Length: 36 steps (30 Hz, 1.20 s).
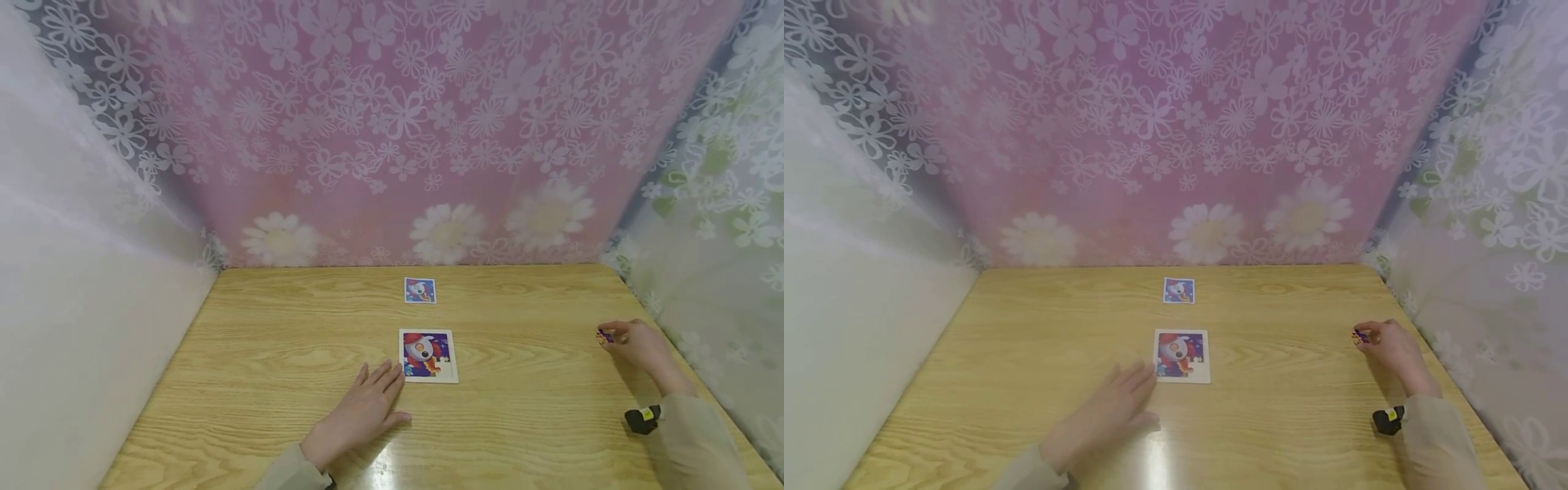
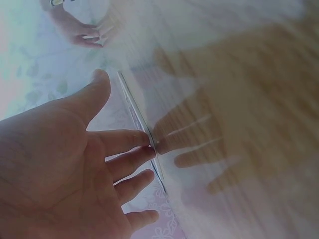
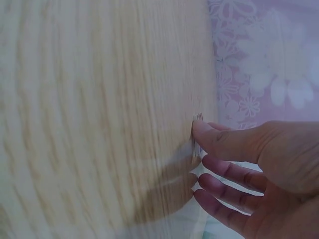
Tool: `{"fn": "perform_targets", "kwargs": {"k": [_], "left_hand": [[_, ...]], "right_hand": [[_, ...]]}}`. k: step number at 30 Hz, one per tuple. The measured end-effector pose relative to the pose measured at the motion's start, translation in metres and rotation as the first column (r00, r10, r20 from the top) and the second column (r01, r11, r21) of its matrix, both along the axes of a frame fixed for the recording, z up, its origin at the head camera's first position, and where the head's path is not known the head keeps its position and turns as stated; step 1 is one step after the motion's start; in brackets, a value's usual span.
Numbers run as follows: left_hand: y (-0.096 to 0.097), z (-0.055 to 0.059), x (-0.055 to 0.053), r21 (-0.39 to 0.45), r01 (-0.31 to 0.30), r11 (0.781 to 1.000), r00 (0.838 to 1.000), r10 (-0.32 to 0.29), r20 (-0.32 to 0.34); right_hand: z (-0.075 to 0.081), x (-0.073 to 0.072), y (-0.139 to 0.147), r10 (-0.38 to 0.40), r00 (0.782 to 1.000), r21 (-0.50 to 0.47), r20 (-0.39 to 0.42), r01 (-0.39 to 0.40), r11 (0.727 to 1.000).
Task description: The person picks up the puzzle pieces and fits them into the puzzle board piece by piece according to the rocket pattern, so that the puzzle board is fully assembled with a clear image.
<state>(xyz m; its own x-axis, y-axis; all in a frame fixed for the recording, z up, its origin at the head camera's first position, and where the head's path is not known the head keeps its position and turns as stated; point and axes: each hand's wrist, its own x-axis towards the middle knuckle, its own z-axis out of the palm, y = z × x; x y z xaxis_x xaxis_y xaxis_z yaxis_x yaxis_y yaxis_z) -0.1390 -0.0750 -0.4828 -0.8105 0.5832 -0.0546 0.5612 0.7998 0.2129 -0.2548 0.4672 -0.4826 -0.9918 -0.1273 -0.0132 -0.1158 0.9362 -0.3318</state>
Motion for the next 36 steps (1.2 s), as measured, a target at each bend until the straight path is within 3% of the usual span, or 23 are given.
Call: {"fn": "perform_targets", "kwargs": {"k": [6, 14, 24, 29, 36], "left_hand": [[0.0, -0.004, -0.002, 0.002, -0.003, 1.0, 1.0, 0.003, 0.002], [0.001, -0.002, -0.001, 0.004, -0.001, 1.0, 1.0, 0.001, 0.0], [0.001, -0.002, -0.001, -0.004, -0.006, 1.0, 1.0, 0.006, -0.006], [0.001, -0.002, -0.001, -0.011, -0.007, 1.0, 1.0, 0.007, -0.006], [0.001, 0.0, 0.0, -0.006, -0.003, 1.0, 1.0, 0.003, -0.001]], "right_hand": [[0.0, -0.002, 0.001, 0.018, 1.0, -0.011, -0.003, -0.018, 1.0], [-0.002, 0.001, 0.002, -0.023, 0.999, -0.145, -0.027, 0.019, 0.989], [-0.004, 0.009, -0.008, -0.068, 0.988, -0.283, -0.141, 0.025, 0.959], [0.0, 0.012, -0.025, -0.056, 0.985, -0.442, -0.162, -0.022, 0.897], [0.012, 0.015, -0.051, -0.031, 0.995, -0.674, -0.094, -0.041, 0.737]]}}
